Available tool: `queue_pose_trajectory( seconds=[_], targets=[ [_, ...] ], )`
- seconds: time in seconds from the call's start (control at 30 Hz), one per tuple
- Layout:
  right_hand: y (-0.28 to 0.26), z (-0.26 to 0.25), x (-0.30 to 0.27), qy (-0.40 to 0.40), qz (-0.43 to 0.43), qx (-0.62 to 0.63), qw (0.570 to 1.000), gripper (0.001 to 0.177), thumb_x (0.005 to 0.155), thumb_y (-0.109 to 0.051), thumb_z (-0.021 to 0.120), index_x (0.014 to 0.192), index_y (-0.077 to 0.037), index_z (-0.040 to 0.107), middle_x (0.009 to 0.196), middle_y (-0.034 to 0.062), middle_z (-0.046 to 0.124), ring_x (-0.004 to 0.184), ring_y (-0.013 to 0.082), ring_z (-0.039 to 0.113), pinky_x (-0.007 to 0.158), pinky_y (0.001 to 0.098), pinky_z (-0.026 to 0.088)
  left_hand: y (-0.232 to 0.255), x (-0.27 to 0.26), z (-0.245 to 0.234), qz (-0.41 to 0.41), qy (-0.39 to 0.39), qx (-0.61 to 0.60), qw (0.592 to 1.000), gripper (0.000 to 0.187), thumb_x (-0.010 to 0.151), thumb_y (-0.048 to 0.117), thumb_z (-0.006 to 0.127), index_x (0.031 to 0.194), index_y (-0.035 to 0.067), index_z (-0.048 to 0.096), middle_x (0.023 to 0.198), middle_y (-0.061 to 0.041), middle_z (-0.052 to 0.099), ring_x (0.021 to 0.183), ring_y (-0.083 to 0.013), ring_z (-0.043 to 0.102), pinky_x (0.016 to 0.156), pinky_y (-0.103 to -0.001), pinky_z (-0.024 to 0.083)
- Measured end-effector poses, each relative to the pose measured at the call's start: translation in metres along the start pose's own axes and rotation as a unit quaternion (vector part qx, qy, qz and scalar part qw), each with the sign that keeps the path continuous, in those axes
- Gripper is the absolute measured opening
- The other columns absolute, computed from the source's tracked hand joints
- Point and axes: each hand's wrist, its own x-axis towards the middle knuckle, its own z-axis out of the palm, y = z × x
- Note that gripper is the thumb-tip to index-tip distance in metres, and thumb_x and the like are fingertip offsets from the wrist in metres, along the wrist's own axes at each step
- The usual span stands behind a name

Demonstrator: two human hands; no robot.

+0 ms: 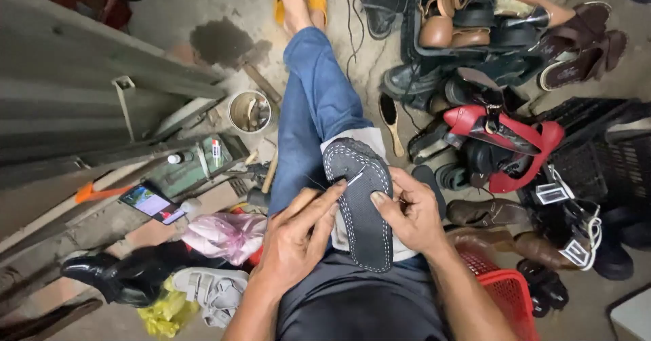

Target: The person is sewing a black sandal using a needle and white thread. They are sitting on the floor in a cluttered room, holding the sandal on their lap while stitching the sole. The camera is unstable and frequently moves, obscuring the view of the task.

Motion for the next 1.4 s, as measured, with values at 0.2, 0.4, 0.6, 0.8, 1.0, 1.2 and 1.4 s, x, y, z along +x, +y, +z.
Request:
queue_pose_trajectory(
  seconds=[0.2, 0.4, 0.6, 0.8, 1.0, 1.2, 1.4],
  targets=[
    [0.003, -0.001, -0.010, 0.001, -0.011, 0.015, 1.000, 0.037, 0.089, 0.004, 0.059, 0.126, 0.007, 0.062, 0.089, 0.0051, 0.072, 0.065, 0.0076, 0.052, 0.056, 0.0195, 0.039, 0.009, -0.003, 0.000, 0.010, -0.003, 0.035, 0.999, 0.035, 0.088, -0.002, 0.066, 0.122, 0.005, 0.072, 0.092, -0.003, 0.067, 0.058, -0.0158, 0.058, 0.054, -0.030, 0.049],
    [-0.006, -0.001, -0.012, 0.000, -0.021, -0.028, 0.999, 0.034, 0.087, 0.002, 0.061, 0.120, 0.005, 0.064, 0.074, 0.0001, 0.064, 0.058, 0.0070, 0.044, 0.052, 0.0211, 0.034, 0.012, -0.004, 0.001, 0.024, 0.000, 0.036, 0.999, 0.036, 0.087, -0.004, 0.066, 0.122, 0.005, 0.072, 0.091, -0.003, 0.067, 0.056, -0.0149, 0.056, 0.052, -0.029, 0.048],
    [-0.001, -0.001, -0.015, 0.006, -0.015, -0.023, 1.000, 0.033, 0.087, 0.002, 0.062, 0.119, 0.005, 0.065, 0.074, 0.0007, 0.064, 0.059, 0.0070, 0.045, 0.053, 0.0210, 0.035, 0.014, -0.004, 0.001, 0.024, 0.002, 0.052, 0.998, 0.035, 0.088, -0.003, 0.067, 0.122, 0.005, 0.072, 0.088, -0.003, 0.064, 0.055, -0.0153, 0.056, 0.051, -0.030, 0.047],
    [-0.008, 0.001, -0.012, 0.015, -0.026, -0.061, 0.998, 0.032, 0.086, 0.001, 0.064, 0.117, 0.005, 0.067, 0.073, 0.0004, 0.065, 0.057, 0.0074, 0.047, 0.052, 0.0211, 0.037, 0.014, -0.004, -0.001, 0.023, -0.004, 0.092, 0.996, 0.035, 0.089, 0.001, 0.066, 0.123, 0.007, 0.072, 0.086, -0.003, 0.061, 0.054, -0.0188, 0.055, 0.049, -0.033, 0.046],
    [-0.010, 0.024, -0.004, 0.086, -0.098, -0.283, 0.950, 0.030, 0.083, -0.017, 0.078, 0.110, -0.002, 0.075, 0.042, 0.0122, 0.057, 0.042, 0.0294, 0.064, 0.044, 0.0349, 0.048, -0.023, -0.002, -0.005, 0.023, -0.035, 0.082, 0.996, 0.034, 0.092, 0.005, 0.058, 0.118, 0.014, 0.078, 0.076, -0.011, 0.071, 0.058, -0.0324, 0.068, 0.050, -0.042, 0.055],
    [0.048, 0.044, -0.001, 0.019, -0.004, -0.391, 0.920, 0.039, 0.091, -0.036, 0.069, 0.108, -0.001, 0.073, 0.061, 0.0214, 0.069, 0.063, 0.0414, 0.073, 0.059, 0.0509, 0.054, -0.092, -0.009, -0.001, -0.015, -0.092, 0.072, 0.993, 0.034, 0.093, 0.007, 0.056, 0.119, 0.012, 0.077, 0.077, -0.017, 0.075, 0.067, -0.0403, 0.072, 0.055, -0.047, 0.057],
    [0.056, 0.048, 0.000, 0.017, -0.024, -0.409, 0.912, 0.034, 0.091, -0.036, 0.066, 0.098, -0.004, 0.073, 0.053, 0.0129, 0.066, 0.052, 0.0286, 0.070, 0.051, 0.0381, 0.054, -0.125, -0.004, -0.003, -0.041, -0.154, 0.060, 0.985, 0.038, 0.091, 0.008, 0.058, 0.120, 0.020, 0.078, 0.073, -0.012, 0.074, 0.061, -0.0359, 0.069, 0.053, -0.044, 0.056]
  ],
)
